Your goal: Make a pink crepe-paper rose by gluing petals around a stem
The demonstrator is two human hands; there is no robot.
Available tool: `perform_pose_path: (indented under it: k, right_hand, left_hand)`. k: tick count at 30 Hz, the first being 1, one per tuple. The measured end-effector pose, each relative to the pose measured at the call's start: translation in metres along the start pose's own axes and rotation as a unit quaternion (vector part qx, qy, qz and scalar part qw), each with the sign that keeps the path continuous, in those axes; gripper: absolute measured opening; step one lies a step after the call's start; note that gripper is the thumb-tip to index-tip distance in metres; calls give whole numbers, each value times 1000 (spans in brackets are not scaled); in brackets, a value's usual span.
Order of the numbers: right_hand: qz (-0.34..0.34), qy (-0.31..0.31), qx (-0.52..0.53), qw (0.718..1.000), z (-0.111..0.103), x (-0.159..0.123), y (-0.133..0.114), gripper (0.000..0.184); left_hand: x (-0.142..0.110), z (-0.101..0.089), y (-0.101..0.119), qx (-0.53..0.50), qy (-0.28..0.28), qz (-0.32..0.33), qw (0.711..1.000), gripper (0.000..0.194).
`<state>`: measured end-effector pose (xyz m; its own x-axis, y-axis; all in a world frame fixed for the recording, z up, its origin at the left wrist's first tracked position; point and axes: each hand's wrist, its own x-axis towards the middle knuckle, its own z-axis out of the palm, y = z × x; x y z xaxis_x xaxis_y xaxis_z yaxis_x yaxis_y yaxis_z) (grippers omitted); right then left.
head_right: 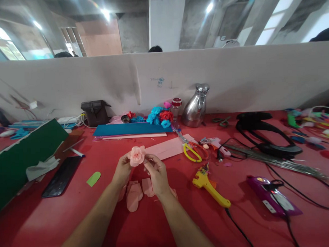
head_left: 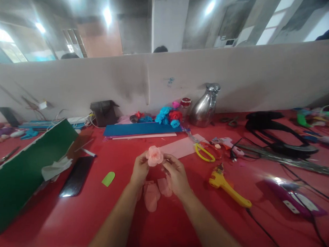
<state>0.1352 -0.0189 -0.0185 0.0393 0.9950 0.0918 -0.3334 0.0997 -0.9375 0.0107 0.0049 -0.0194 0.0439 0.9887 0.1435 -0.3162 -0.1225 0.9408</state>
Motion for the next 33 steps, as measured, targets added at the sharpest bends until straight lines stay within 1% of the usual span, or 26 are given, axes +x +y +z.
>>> perform_pose_path:
  k: [4, 7, 11, 14, 20, 22, 25, 29, 33]
  right_hand:
    - [-1, 17, -1, 1000, 2, 1, -2, 9]
    - [-8, 28, -7, 1000, 2, 2, -3, 10]
    - [-6, 24, -5, 1000, 2, 2, 0, 13]
    - [-12, 21, -3, 1000, 2, 2, 1, 11]
    - [-47, 15, -54, 997, 3, -1, -2, 15]
    - [-52, 26, -64, 996, 3, -1, -2, 13]
    - [-45, 43, -48, 997, 2, -1, -2, 13]
    - [-33, 29, -31, 999, 2, -1, -3, 10]
    - [-29, 29, -23, 999, 2, 0, -4, 11]
  left_hand:
    - [0, -1, -2, 31, -16, 16, 999, 12]
    - [1, -2, -5, 37, -21, 26, 999, 11]
    - [2, -3, -7, 39, -22, 33, 998, 10]
    - [2, -3, -7, 32, -29, 33, 999, 10]
    - [3, -4, -8, 26, -28, 28, 999, 8]
    - [3, -4, -9, 23, -33, 30, 999, 7]
    - [4, -4, -9, 20, -36, 32, 999, 6]
    - [3, -5, -9, 23, -38, 34, 998, 6]
    - [3, -5, -10, 28, -42, 33, 998, 7]
